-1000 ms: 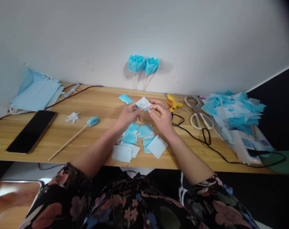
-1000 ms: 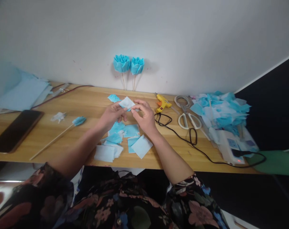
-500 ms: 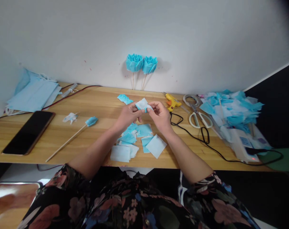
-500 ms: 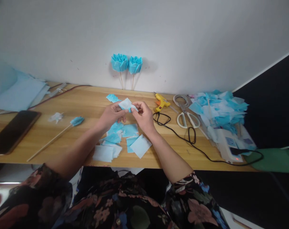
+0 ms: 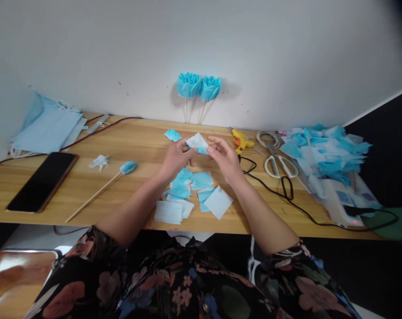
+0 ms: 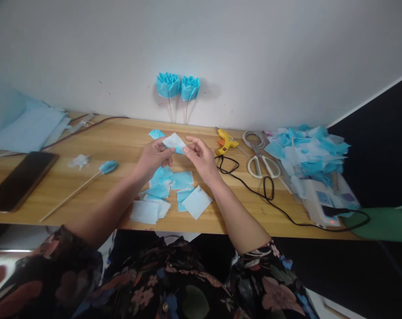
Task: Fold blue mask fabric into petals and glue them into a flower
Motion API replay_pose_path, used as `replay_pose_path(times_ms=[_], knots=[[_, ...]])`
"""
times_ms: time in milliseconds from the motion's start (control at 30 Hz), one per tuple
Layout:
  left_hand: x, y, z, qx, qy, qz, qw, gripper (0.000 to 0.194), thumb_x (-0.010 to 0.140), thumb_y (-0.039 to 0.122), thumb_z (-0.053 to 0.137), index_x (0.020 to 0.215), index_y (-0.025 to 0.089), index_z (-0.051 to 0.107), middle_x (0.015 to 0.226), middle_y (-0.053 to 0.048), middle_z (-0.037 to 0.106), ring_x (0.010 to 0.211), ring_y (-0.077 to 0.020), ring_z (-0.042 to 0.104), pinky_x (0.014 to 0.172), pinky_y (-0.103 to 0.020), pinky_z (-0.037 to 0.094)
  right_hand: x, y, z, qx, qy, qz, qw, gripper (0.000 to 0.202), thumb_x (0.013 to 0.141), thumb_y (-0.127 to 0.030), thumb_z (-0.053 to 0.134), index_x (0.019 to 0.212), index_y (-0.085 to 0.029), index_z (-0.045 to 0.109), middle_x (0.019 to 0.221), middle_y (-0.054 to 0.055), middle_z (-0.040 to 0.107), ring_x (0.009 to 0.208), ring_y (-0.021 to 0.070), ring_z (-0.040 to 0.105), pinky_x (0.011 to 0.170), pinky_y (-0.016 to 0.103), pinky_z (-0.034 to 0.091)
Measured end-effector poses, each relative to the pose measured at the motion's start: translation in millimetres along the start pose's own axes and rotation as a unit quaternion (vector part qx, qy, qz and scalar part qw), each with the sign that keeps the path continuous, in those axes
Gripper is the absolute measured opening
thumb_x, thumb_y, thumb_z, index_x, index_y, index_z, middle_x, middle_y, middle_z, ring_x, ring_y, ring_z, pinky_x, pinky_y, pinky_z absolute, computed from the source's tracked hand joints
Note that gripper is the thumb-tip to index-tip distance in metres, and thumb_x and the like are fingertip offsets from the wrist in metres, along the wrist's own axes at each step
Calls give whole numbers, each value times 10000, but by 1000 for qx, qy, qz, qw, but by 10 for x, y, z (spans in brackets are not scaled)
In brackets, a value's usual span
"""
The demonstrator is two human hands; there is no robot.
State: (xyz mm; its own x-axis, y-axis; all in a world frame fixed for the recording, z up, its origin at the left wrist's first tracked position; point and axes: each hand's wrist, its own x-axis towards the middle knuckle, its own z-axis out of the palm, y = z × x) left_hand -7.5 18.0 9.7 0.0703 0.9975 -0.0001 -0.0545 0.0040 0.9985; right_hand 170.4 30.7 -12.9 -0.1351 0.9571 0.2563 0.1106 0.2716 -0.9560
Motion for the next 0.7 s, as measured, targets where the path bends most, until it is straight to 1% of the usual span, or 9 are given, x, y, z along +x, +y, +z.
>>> replay_pose_path(times_ms=[133,200,267,333,433,500,567,700], knots=[[10,-2,-1,8,11,10,1000,165,805,165,646,970,158,639,492,76,560,385,-77,473,420,-207,322,6,32,13,-23,-25,-2,999,440,816,-394,728,1228,-254,664,841,-22,647,763,147,595,724,301,515],[14,-3,-4,9,11,14,1000,144,808,154,636,952,161,637,501,77,552,395,-75,480,434,-206,336,4,34,16,-26,-32,2,999,420,811,-355,710,1214,-244,676,856,-23,665,766,142,600,727,295,508],[17,-7,-7,11,12,18,1000,139,810,152,635,948,165,640,507,79,543,399,-73,475,446,-206,350,-1,15,16,-18,-40,13,999,382,811,-362,706,1174,-242,694,917,-7,703,813,155,626,742,303,517],[17,-11,-9,18,11,21,1000,163,804,148,639,966,165,649,512,78,538,407,-78,476,453,-210,359,-6,-18,15,2,-50,27,998,348,820,-409,710,1128,-247,711,985,14,737,889,184,656,765,323,538],[9,-15,-5,31,-15,24,999,281,786,124,636,1065,155,658,536,74,552,423,-85,481,463,-215,370,-6,-57,17,37,-56,40,997,368,826,-497,719,1102,-255,723,1023,27,755,964,211,676,812,348,559],[1,-22,0,39,-39,29,998,367,785,115,628,1148,154,652,558,74,565,427,-81,478,464,-211,371,-3,-57,21,50,-56,40,996,405,806,-521,743,1111,-256,719,1016,27,754,940,207,675,802,344,560],[-4,-32,5,45,-52,37,997,425,788,111,618,1210,160,638,574,76,572,426,-73,471,459,-202,366,0,-44,24,49,-56,38,996,437,776,-490,776,1137,-254,706,984,21,744,875,191,659,759,327,549],[-1,-47,11,43,-46,33,997,488,793,121,617,1279,160,604,590,77,576,442,-73,484,458,-194,377,-7,-39,34,50,-56,42,996,403,763,-378,776,1133,-238,701,893,-1,707,768,150,601,698,285,500]])
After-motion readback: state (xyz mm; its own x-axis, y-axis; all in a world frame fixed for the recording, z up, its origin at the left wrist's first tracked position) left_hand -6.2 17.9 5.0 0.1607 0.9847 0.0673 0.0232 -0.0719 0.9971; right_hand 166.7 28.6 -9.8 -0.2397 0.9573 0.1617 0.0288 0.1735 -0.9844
